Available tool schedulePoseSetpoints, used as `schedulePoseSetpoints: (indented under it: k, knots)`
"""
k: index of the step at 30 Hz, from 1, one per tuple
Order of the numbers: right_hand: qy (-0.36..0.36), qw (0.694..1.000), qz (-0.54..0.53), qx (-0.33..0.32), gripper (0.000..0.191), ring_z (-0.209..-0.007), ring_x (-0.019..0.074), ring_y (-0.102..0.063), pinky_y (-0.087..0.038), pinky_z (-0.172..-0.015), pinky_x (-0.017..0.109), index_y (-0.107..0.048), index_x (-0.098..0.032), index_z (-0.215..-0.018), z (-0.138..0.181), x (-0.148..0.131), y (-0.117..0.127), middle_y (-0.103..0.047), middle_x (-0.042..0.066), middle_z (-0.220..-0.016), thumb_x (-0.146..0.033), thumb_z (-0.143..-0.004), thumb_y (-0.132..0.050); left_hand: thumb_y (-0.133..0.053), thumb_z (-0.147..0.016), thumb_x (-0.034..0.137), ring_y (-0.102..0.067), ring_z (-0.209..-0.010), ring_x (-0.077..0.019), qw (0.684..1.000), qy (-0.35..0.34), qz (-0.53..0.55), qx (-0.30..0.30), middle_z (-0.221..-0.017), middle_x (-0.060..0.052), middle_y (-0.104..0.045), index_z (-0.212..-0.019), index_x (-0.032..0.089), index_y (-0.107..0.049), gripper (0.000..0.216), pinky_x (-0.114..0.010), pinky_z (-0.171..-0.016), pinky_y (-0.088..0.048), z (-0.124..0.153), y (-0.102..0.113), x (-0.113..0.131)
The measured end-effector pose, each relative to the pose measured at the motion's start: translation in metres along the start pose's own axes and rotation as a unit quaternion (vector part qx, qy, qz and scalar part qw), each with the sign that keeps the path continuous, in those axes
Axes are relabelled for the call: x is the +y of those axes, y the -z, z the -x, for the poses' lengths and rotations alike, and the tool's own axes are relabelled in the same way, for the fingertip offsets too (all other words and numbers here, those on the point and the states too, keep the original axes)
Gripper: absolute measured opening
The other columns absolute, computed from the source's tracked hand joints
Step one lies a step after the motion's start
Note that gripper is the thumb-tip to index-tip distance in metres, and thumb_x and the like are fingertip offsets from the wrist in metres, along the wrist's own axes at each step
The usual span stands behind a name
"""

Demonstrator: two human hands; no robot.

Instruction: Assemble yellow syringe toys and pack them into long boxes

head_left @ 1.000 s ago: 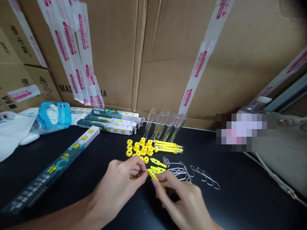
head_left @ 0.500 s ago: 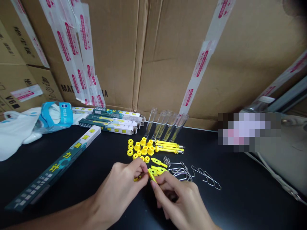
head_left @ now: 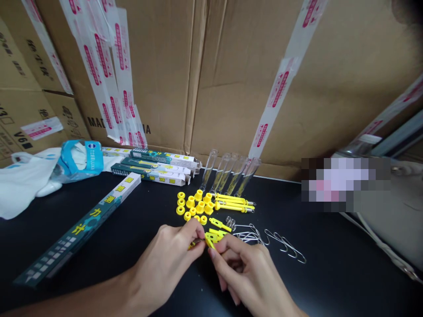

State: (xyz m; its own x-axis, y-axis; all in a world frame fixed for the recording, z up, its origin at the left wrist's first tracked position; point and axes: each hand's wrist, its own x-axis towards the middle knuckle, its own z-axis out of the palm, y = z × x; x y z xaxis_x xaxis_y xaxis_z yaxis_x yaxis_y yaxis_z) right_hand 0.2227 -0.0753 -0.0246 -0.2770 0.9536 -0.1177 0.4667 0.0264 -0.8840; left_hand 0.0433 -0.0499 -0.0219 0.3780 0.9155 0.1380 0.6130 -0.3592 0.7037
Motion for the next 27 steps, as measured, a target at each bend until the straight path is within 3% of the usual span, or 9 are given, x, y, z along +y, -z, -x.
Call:
schedulePoseSetpoints:
  k: [15, 22, 27]
  knots:
    - [0.001, 1.000, 0.010, -0.003, 0.030, -0.035, 0.0073, -0.041, -0.030, -0.038, 0.017, -0.051, -0.020, -0.071, -0.001, -0.007, 0.001, -0.057, -0.002, -0.048, -0.041, -0.092, -0.046, -0.055, -0.090, 0.017, -0.072, -0.067, -0.0130, 1.000, -0.007, 0.010, -0.005, -0.075, 0.007, -0.072, -0.087, 0.025, -0.058, 0.009, -0.019, -0.060, -0.047, 0.001, -0.002, -0.005]
    - [-0.031, 0.998, -0.052, -0.009, 0.031, -0.033, 0.0050, -0.036, -0.028, -0.038, 0.017, -0.045, -0.021, -0.069, -0.007, 0.001, 0.001, -0.056, -0.005, -0.048, -0.042, -0.090, -0.055, -0.058, -0.085, 0.010, -0.067, -0.055, -0.0135, 0.998, 0.013, -0.066, -0.003, -0.071, 0.007, -0.065, -0.090, 0.024, -0.048, 0.018, -0.020, -0.050, -0.044, 0.001, 0.000, 0.006]
    - [-0.040, 0.994, -0.100, -0.024, 0.033, -0.035, 0.0038, -0.031, -0.022, -0.038, 0.016, -0.045, -0.020, -0.067, -0.010, 0.001, 0.003, -0.052, -0.006, -0.046, -0.041, -0.089, -0.058, -0.053, -0.087, 0.011, -0.068, -0.056, -0.0137, 0.995, 0.012, -0.092, -0.023, -0.073, 0.005, -0.066, -0.091, 0.024, -0.049, 0.014, -0.019, -0.052, -0.048, 0.000, 0.003, 0.009]
